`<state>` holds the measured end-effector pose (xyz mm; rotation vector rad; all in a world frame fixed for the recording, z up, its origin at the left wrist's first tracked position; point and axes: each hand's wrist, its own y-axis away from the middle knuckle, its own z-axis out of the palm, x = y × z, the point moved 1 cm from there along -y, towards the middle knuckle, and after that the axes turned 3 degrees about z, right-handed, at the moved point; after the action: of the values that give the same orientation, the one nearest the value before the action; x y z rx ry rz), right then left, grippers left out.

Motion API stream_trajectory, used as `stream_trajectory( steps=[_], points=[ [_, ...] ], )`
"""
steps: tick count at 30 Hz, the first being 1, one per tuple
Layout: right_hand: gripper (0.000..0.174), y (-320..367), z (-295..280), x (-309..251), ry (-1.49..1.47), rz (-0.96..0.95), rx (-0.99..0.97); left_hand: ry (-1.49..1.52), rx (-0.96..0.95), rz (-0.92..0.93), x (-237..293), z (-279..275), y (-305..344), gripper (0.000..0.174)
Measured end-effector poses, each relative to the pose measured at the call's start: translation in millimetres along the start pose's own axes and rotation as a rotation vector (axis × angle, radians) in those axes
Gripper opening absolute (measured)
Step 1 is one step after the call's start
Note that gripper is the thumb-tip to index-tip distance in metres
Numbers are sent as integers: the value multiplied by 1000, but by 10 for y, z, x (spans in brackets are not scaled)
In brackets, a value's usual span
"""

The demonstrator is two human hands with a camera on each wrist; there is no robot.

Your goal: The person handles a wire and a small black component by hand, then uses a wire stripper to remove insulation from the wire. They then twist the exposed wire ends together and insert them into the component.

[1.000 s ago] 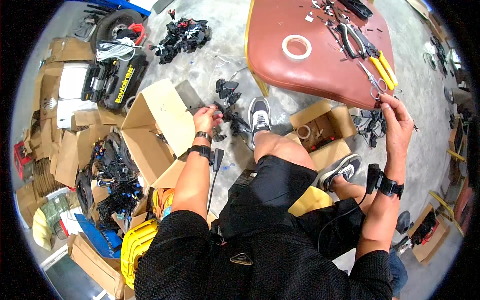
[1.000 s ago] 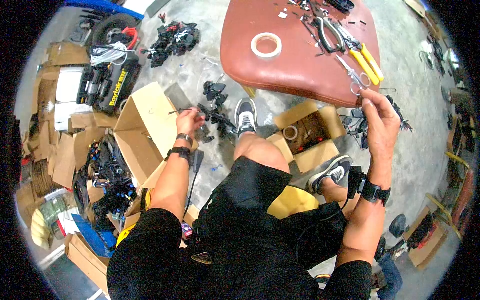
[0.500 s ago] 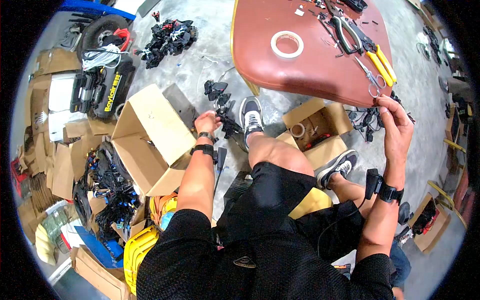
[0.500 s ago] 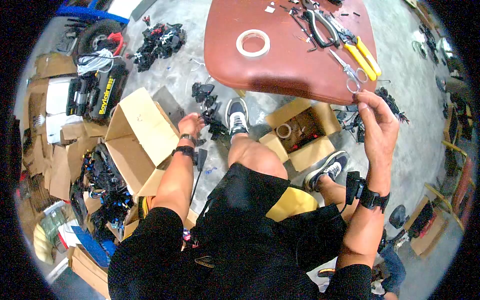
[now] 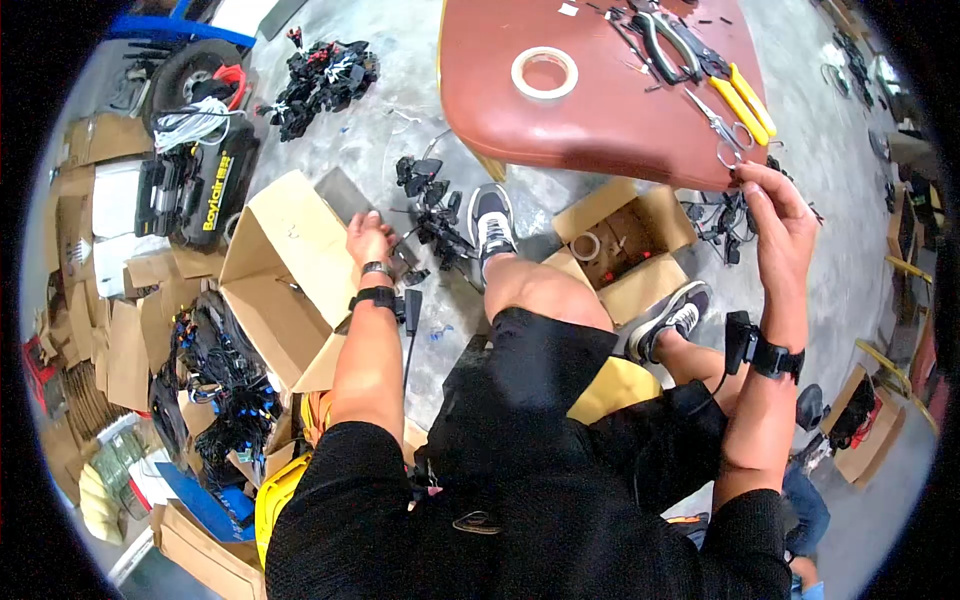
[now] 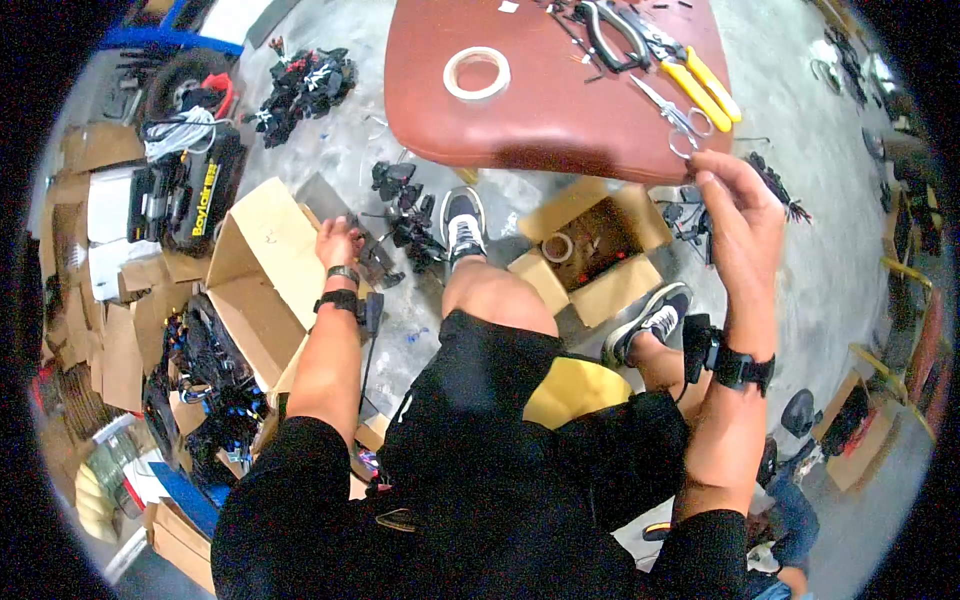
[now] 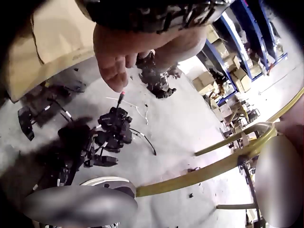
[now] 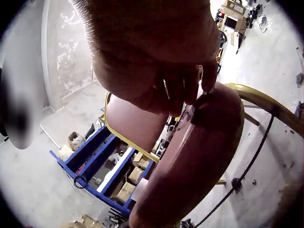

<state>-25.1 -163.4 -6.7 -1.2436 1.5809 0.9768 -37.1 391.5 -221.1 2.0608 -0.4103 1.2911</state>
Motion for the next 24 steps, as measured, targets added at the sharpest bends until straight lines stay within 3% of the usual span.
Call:
stream_trajectory(
  steps=[5,8,10,12,13,14,16,18,20,22,24],
  points=[
    [19,-58,-45,-30,-37,36,27,-17,-103,90,456,0,269,23],
    [21,-60,-135,-53,-7,-30,67,29,-277,257,868,127,605,23],
    [25,-63,-251,20,96,-47,122,-426,-335,565,1453,266,1318,24],
    [30,-32,-390,114,122,-13,234,-239,-576,706,1700,436,1864,23],
    [30,-49,-493,264,70,-103,225,-192,-721,807,1844,530,2224,18],
    [29,-9,-580,342,3,-31,260,-143,-852,908,1974,641,2608,14],
    [29,103,-844,426,-39,11,275,-199,-1099,1119,2144,866,3311,5],
    [21,186,-1098,641,-4,103,358,-301,-1529,1181,2234,1107,3859,15],
    [21,297,-1372,902,6,158,426,-273,-1830,1364,2019,1438,4192,15],
    [18,466,-1612,1121,25,243,493,-435,-1950,1505,1573,1629,4378,15],
    [24,617,-1780,1423,-30,255,541,-637,-2012,1467,1250,1759,4342,16]
  ],
)
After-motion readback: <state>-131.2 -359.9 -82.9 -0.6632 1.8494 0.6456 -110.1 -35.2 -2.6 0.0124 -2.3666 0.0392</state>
